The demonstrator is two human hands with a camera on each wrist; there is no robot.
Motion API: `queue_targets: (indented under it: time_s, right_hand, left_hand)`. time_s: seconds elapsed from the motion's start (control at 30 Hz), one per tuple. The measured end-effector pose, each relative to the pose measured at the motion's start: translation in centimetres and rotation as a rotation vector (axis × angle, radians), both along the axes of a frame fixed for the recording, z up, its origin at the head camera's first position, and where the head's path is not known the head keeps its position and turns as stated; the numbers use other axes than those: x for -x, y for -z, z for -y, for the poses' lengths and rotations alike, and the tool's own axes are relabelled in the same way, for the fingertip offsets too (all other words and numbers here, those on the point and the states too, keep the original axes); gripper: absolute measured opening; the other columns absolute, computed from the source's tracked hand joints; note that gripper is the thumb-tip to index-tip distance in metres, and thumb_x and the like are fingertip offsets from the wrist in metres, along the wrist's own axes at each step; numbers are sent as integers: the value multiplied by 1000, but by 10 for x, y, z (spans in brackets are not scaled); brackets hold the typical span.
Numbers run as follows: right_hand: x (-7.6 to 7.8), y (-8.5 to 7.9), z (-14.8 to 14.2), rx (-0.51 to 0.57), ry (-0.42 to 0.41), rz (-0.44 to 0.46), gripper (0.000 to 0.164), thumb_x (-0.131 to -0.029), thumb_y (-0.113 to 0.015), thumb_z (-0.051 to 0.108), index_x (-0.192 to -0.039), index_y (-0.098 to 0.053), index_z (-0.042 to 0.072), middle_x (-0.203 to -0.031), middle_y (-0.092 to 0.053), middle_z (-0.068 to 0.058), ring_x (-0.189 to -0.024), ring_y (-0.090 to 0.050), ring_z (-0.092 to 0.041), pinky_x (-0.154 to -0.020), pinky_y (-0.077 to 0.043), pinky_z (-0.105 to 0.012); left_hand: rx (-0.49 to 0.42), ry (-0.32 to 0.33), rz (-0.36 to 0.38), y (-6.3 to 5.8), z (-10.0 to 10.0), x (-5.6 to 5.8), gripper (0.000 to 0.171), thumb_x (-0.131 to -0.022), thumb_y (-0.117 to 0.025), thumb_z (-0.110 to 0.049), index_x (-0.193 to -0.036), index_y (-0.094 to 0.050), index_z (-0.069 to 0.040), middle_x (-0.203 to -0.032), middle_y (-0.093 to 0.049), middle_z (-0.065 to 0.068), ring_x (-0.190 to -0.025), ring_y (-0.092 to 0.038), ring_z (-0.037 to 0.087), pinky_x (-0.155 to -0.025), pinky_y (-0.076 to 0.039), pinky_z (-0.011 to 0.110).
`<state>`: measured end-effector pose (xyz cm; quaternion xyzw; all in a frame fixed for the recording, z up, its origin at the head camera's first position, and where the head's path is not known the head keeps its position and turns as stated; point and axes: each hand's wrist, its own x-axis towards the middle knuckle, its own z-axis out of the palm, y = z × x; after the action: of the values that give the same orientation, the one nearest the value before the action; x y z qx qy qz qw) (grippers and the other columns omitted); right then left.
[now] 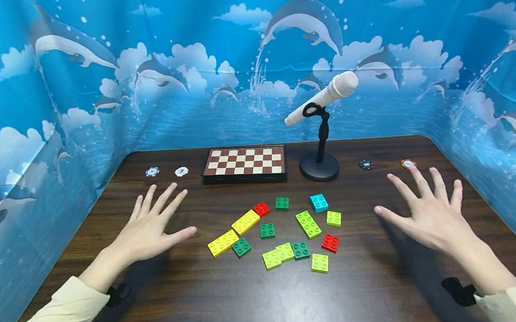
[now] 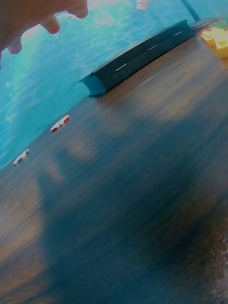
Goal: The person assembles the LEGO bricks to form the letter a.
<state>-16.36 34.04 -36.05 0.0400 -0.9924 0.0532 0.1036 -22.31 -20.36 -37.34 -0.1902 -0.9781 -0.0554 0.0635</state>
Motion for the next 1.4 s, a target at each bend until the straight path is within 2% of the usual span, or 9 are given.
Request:
queue_targets:
  time_s: [0.27, 0.33, 0.4, 0.5, 0.57, 0.8, 0.93, 1.13, 1.4]
  right_hand:
    - [-9, -3, -4, 50, -48, -39, 81, -80, -52, 60, -145, -20, 23, -147, -9, -21, -131, 14, -43, -87, 23, -63]
    - [-13, -2, -5, 98, -90, -65, 79, -80, -57, 54, -143, -26, 18, -144, -16, -24, -131, 4, -46, -91, 13, -66]
    - [-18, -1, -5, 142, -127, -86, 73, -81, -61, 47, -138, -34, 11, -139, -23, -26, -127, -13, -49, -92, -5, -67]
    - [-24, 1, -4, 186, -163, -83, 62, -84, -61, 40, -130, -42, 3, -131, -34, -27, -112, -36, -49, -79, -30, -62]
    - [-28, 1, -3, 185, -167, -69, 57, -86, -59, 39, -127, -44, 2, -126, -39, -25, -104, -43, -47, -72, -35, -59]
    - [-29, 2, 5, 196, -208, -50, 43, -88, -57, 36, -118, -53, 7, -113, -53, -14, -96, -54, -36, -69, -41, -53]
    - [-21, 6, 14, 197, -223, -49, 37, -87, -59, 34, -113, -57, 7, -109, -56, -12, -93, -56, -34, -69, -43, -51]
    - [-7, 17, 29, 219, -250, 23, 34, -87, -60, 29, -111, -58, 5, -106, -60, -12, -95, -57, -32, -73, -44, -50]
    - [5, 23, 41, 256, -301, 43, 31, -84, -64, 21, -111, -58, 7, -105, -61, -8, -93, -58, -26, -76, -45, -45]
  left_hand:
    - [-74, 22, 12, -9, -6, 2, 82, -77, -37, -74, -144, -18, -30, -151, -6, 0, -135, 10, 32, -101, 3, 58]
    - [-86, 58, 11, -12, -12, 1, 77, -81, -43, -66, -143, -25, -25, -150, -12, 1, -135, 2, 34, -101, -1, 58]
    - [-94, 114, 23, -18, -23, 0, 68, -84, -50, -56, -139, -35, -19, -146, -25, 4, -134, -14, 32, -102, -11, 56]
    - [-115, 214, 85, -29, -48, -4, 52, -86, -58, -39, -129, -49, -11, -134, -45, 7, -124, -39, 26, -98, -30, 48]
    - [-114, 271, 148, -38, -70, -6, 44, -86, -59, -33, -123, -55, -10, -125, -52, 6, -115, -48, 21, -93, -38, 41]
    - [-15, 417, 262, -52, -145, 5, 39, -86, -59, -32, -121, -58, -14, -119, -57, -1, -108, -52, 13, -90, -41, 32]
    - [3, 491, 322, -48, -181, 18, 37, -87, -59, -27, -121, -58, -13, -119, -58, 0, -102, -54, 14, -87, -42, 31]
    - [48, 562, 330, -26, -225, 34, 33, -88, -59, -19, -120, -59, -13, -120, -56, -1, -111, -50, 12, -90, -40, 27]
    - [154, 656, 333, -9, -251, 41, 35, -82, -63, -5, -117, -62, -12, -117, -59, 0, -107, -53, 11, -85, -43, 26]
